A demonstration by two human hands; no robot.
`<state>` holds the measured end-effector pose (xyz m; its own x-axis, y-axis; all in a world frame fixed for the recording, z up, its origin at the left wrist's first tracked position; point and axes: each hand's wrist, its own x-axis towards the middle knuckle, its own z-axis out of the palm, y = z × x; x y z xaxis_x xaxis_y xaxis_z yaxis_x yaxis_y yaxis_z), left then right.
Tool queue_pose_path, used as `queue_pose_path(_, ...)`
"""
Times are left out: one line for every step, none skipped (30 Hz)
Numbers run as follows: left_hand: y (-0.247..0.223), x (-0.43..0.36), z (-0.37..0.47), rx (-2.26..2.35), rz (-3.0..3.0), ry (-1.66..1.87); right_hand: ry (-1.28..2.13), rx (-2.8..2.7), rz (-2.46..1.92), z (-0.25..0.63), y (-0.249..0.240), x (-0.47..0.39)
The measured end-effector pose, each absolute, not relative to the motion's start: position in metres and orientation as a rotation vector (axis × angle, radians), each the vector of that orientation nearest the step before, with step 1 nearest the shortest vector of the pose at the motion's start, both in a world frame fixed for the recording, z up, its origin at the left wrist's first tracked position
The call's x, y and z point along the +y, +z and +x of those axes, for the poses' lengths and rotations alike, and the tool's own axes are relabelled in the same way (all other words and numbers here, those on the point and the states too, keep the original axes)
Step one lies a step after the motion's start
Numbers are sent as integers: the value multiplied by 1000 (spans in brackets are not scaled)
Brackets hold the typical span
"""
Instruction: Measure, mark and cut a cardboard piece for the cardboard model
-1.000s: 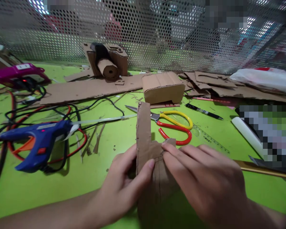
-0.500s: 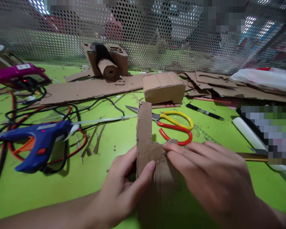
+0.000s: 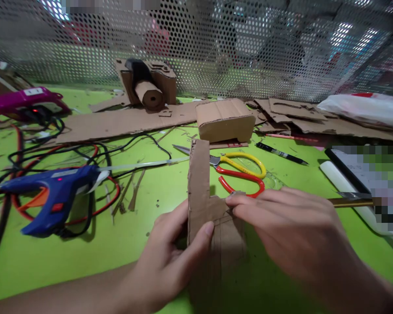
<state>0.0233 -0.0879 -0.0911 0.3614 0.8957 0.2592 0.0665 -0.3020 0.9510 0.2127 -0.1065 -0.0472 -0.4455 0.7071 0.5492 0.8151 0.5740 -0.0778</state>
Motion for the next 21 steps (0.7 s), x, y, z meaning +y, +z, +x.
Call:
queue_pose_path(-91,-88,23,864,1659,1082,-303,-2273,-1211,211,-48,-108)
queue_pose_path(-91,-89,22,858,1656,1076,-343,-2279,-1209,209,-49,-109)
queue_pose_path(-91,-90,20,850,1652,1065,-385,-2297,-1198,206,-51,-112)
queue_pose_path(-92,-91,19,840,1649,1048,-431,-2299,-1197,203,-52,-114)
queue_pose_path(-92,-91,18,836,1649,1030,-487,-2271,-1209,200,-54,-117)
queue_pose_path(-93,-92,17,840,1649,1016,-546,-2235,-1221,198,-56,-119)
queue_pose_path(-93,-92,17,843,1649,1000,-603,-2208,-1223,197,-58,-121)
queue_pose_path(-94,-93,16,840,1649,996,-657,-2190,-1215,196,-58,-122)
queue_pose_path(-94,-93,17,838,1640,994,-681,-2237,-1186,197,-58,-121)
queue_pose_path(-94,-92,17,833,1623,996,-657,-2283,-1162,198,-57,-120)
queue_pose_path(-94,-92,18,826,1604,1004,-585,-2321,-1156,200,-56,-118)
queue_pose_path(-94,-91,19,818,1587,1013,-488,-2321,-1170,203,-54,-116)
queue_pose_path(-94,-91,19,817,1575,1028,-386,-2302,-1196,205,-52,-114)
queue_pose_path(-94,-90,20,826,1565,1043,-306,-2274,-1222,207,-51,-112)
queue_pose_path(-93,-89,21,838,1560,1051,-262,-2253,-1238,209,-50,-111)
queue_pose_path(-93,-89,21,847,1561,1065,-250,-2245,-1241,210,-51,-111)
queue_pose_path(-93,-88,22,861,1562,1069,-261,-2237,-1246,210,-51,-111)
queue_pose_path(-92,-88,22,871,1566,1071,-281,-2225,-1254,210,-53,-112)
queue_pose_path(-92,-89,22,878,1570,1073,-294,-2218,-1267,210,-54,-113)
queue_pose_path(-92,-89,22,878,1575,1072,-305,-2205,-1280,209,-56,-114)
queue_pose_path(-92,-89,22,876,1578,1074,-304,-2202,-1294,208,-57,-116)
